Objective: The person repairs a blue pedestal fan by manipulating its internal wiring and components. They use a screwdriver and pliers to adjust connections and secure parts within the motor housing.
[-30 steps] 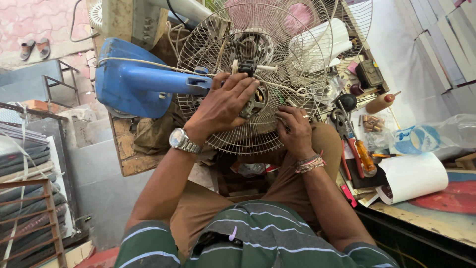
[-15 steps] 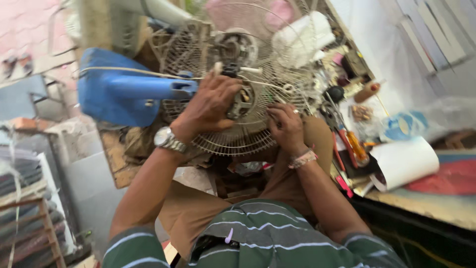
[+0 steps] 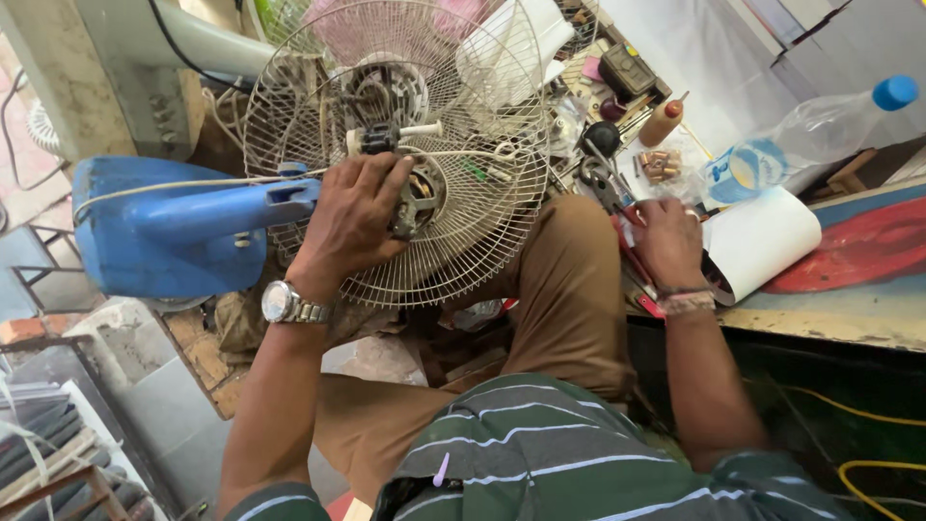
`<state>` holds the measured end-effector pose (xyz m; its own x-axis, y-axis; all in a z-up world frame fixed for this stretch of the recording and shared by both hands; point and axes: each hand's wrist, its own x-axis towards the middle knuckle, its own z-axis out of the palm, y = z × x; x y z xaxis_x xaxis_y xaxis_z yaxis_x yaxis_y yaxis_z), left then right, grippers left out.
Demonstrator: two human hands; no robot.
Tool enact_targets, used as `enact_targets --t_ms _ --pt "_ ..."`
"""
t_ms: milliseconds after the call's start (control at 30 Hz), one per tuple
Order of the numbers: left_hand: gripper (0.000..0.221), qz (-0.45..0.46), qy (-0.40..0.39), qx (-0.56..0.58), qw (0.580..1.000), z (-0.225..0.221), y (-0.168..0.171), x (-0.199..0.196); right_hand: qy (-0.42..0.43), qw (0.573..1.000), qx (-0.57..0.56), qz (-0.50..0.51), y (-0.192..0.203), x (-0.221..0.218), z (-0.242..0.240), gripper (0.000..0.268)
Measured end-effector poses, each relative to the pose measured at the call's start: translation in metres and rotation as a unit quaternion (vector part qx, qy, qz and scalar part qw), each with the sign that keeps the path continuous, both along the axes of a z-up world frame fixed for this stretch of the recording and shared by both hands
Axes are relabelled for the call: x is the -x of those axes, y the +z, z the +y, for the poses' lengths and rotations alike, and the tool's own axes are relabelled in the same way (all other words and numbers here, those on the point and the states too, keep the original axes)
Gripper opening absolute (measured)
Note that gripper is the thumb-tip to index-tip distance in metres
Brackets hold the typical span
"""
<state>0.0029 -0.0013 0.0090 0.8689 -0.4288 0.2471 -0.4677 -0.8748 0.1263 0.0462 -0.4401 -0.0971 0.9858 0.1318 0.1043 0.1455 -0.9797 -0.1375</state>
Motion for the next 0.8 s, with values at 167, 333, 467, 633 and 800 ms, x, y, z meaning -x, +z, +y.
enact_targets --t_ms 167,333,467,633,800 --pt "0.112 -0.056 0.014 -0.016 0.998 -0.003 -0.009 0.007 -0.011 0.999 -0.017 -0.025 -0.017 0.021 -0.008 0.035" --pt "0.105 -0.096 0.035 -0.024 0.994 -0.006 -0.019 0.010 -0.006 0.991 -0.089 -0.095 0.011 0.031 -0.012 0.034" --pt "0.103 -0.091 0.005 0.019 0.996 0.001 -0.019 0.000 -0.003 0.958 -0.278 -0.076 0.050 0.047 0.013 0.032" --pt "0.094 -0.087 -0.017 0.045 0.995 0.014 -0.012 -0.010 0.068 0.887 -0.437 0.132 0.061 0.077 0.091 0.042" --pt "0.095 -0.084 -0.017 0.065 0.994 0.014 -0.008 -0.007 0.109 0.864 -0.466 0.155 0.054 0.089 0.128 0.034"
